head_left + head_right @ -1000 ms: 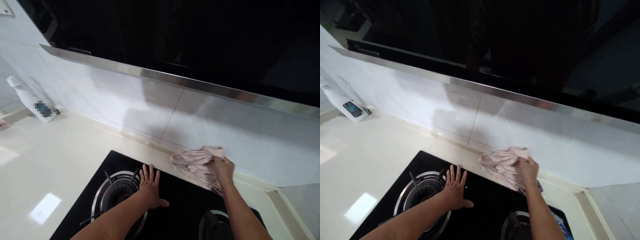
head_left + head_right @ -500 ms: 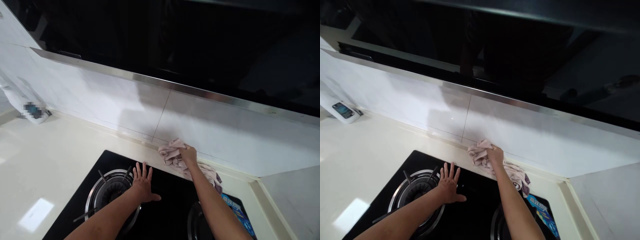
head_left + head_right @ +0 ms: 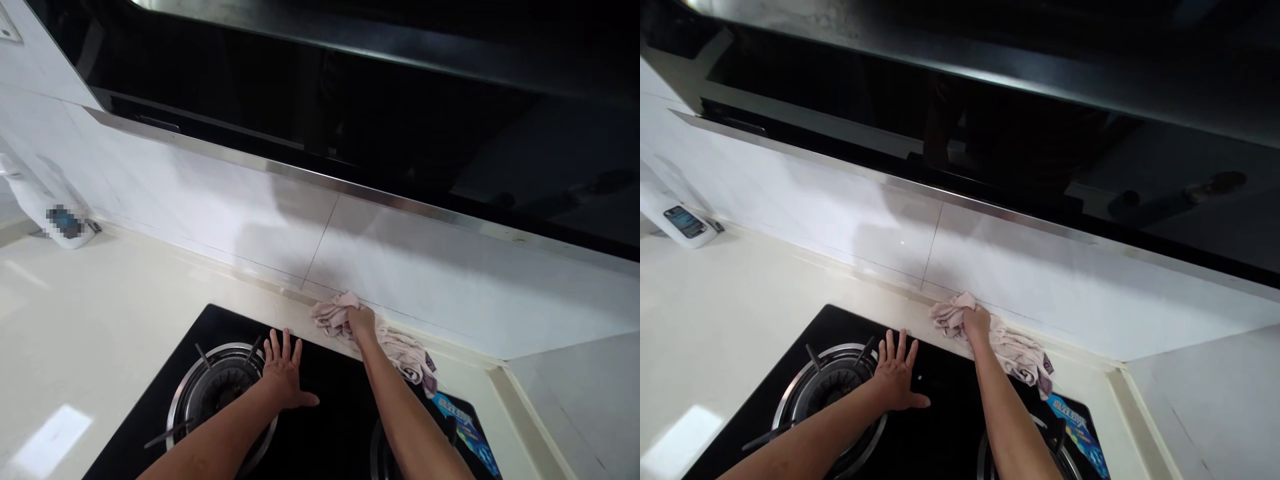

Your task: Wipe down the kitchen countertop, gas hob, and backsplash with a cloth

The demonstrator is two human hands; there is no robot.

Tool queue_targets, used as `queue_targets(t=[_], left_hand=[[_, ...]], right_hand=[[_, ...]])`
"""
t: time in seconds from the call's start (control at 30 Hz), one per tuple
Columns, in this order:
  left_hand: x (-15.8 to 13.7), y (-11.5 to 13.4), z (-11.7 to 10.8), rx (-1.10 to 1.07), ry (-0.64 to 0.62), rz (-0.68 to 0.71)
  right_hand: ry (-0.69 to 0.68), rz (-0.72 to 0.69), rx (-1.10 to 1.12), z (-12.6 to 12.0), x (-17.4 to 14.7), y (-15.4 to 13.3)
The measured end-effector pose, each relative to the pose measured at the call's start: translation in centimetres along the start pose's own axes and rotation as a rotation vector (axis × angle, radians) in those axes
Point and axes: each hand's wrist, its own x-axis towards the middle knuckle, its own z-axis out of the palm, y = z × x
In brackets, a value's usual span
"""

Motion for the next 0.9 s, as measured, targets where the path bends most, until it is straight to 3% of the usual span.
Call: queue_targets(t=[0.3, 0.43, 0.63, 0.73, 0.9], left_hand=[[-0.1, 0.0, -0.1, -0.013, -0.007, 0.002], [0.1, 0.0, 0.0, -0.002, -0.002, 0.001], [-0.1, -0.1, -0.2, -0.009, 0.002, -0.006], [-0.2, -0.1, -0.3, -0.004, 0.009, -0.008], [0.1, 0.0, -0.1, 0.041, 0.008, -0.036]], right_hand=[[0.014, 0.092, 0.113, 0.6, 0.5, 0.2], [0.066, 0.067, 0.188, 0.2, 0.9, -0.5], [0.076, 0.061, 0.303, -0.1, -0.8, -1.1], [0.096, 0.026, 0.432, -0.9, -0.6, -3.3], [0.122, -0.131, 0.751, -4.4, 3.6, -10.3]])
